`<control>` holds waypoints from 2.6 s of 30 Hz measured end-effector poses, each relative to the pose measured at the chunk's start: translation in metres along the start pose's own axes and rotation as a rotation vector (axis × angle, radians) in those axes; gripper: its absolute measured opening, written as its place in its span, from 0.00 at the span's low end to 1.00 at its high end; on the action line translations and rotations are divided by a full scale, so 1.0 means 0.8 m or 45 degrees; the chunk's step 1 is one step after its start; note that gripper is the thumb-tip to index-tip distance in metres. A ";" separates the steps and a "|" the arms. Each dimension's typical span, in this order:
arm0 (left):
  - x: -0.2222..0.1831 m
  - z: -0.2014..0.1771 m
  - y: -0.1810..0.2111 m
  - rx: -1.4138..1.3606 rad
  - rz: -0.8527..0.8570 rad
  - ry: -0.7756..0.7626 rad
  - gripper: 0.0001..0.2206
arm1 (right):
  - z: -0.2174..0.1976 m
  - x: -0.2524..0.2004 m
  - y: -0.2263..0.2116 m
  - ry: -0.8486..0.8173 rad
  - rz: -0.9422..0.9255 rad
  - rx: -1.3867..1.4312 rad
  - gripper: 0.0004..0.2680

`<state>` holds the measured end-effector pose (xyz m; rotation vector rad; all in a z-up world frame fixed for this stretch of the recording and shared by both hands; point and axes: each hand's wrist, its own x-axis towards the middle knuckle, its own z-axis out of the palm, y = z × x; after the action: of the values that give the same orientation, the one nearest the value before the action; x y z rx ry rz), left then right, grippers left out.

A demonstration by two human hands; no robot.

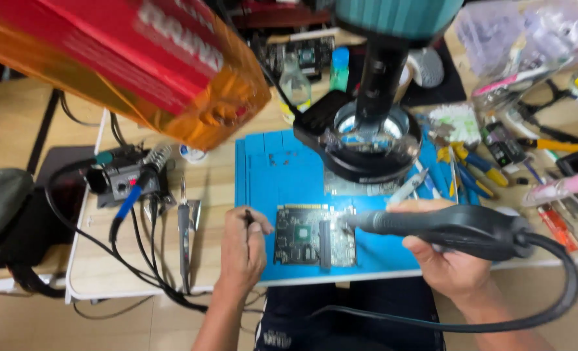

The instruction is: Using a heat gun, flux syringe, and tweezers to perform rework or repair on a circuit board.

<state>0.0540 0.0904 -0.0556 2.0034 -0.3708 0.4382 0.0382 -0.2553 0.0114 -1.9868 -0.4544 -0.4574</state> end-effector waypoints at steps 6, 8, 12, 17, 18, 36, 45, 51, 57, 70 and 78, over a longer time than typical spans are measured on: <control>0.027 -0.007 0.033 0.450 0.247 -0.491 0.06 | -0.004 -0.011 -0.044 0.173 -0.015 -0.157 0.25; 0.027 -0.006 0.029 0.532 0.300 -0.563 0.18 | -0.002 -0.037 -0.011 0.211 -0.110 -0.030 0.18; 0.029 0.008 0.018 0.694 0.416 -0.799 0.47 | -0.010 -0.055 0.004 0.234 -0.188 0.047 0.16; 0.034 0.018 0.008 0.782 0.492 -0.832 0.44 | -0.009 -0.055 -0.007 0.220 -0.111 0.049 0.16; 0.036 0.020 0.008 0.823 0.483 -0.857 0.45 | -0.010 -0.051 -0.016 0.210 -0.078 -0.052 0.19; 0.058 0.020 0.012 0.802 0.337 -0.991 0.44 | 0.001 -0.023 -0.018 0.109 0.005 0.097 0.18; 0.059 0.024 0.007 0.816 0.367 -0.950 0.50 | -0.005 -0.013 -0.012 0.142 0.053 0.129 0.14; 0.059 0.027 0.004 0.812 0.403 -0.924 0.47 | -0.004 -0.009 -0.014 0.164 0.033 0.166 0.13; 0.056 0.034 -0.005 0.784 0.484 -0.854 0.46 | -0.002 -0.012 -0.008 0.139 0.048 0.193 0.13; 0.063 0.038 0.007 0.671 0.454 -0.935 0.40 | -0.007 -0.005 -0.015 0.126 -0.014 0.123 0.12; 0.066 0.037 0.015 0.662 0.428 -1.001 0.39 | -0.009 -0.003 -0.018 0.116 -0.005 0.125 0.11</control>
<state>0.0998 0.0547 -0.0345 2.5813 -1.1886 -0.0982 0.0282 -0.2562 0.0241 -1.8629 -0.4159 -0.5165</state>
